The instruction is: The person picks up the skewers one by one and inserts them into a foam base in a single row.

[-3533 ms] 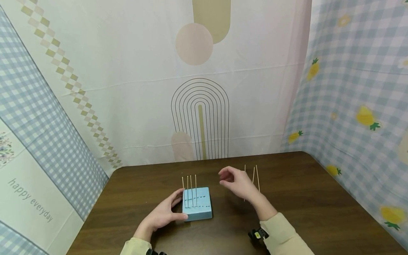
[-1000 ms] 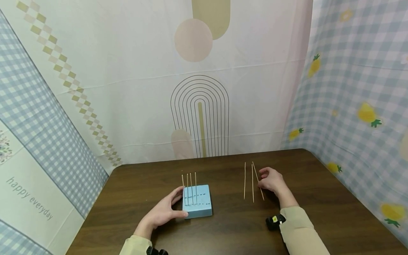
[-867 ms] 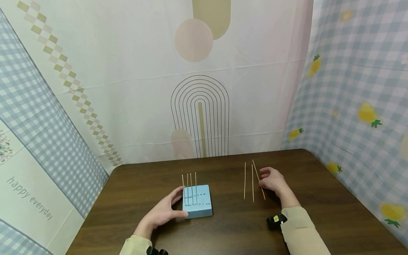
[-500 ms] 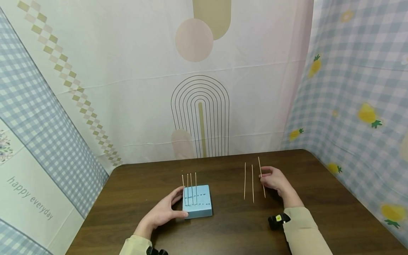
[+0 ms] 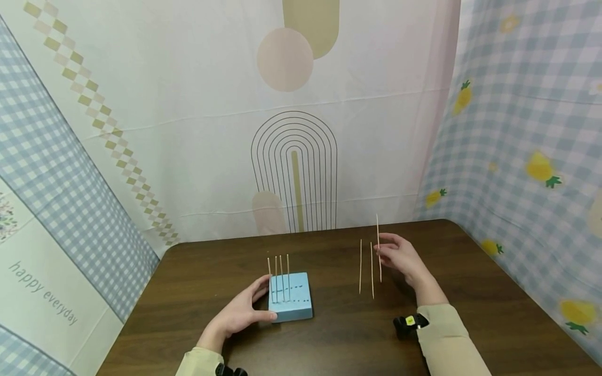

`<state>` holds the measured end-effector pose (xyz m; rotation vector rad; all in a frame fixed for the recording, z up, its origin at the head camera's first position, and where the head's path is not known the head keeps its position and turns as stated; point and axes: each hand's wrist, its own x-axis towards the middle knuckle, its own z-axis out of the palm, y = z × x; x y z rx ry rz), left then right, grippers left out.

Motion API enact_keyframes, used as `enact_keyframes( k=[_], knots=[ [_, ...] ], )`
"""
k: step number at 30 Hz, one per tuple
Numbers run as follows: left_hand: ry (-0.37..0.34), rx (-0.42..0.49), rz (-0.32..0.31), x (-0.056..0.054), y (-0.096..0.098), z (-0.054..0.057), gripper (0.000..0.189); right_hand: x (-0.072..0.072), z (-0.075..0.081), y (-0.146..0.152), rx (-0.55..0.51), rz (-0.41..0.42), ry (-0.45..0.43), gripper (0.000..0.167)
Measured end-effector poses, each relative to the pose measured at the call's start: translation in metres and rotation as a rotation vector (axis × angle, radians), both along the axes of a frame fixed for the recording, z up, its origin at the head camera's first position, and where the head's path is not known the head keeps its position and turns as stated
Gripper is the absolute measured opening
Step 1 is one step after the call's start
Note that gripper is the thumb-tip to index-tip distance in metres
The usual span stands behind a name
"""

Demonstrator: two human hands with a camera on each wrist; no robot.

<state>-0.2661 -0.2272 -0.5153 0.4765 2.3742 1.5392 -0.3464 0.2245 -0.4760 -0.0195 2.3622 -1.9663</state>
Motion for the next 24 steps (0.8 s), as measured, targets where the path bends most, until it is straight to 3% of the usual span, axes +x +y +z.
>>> enact_keyframes(
  k=[10,24],
  knots=[
    [-0.003,-0.006,-0.001,0.001,0.0,0.001,0.106,0.004,0.015,-0.011,-0.103,0.037,0.053,0.058],
    [-0.003,0.009,-0.004,0.002,0.001,0.003,0.106,0.014,0.027,-0.033,-0.042,0.071,0.107,0.047]
  ],
)
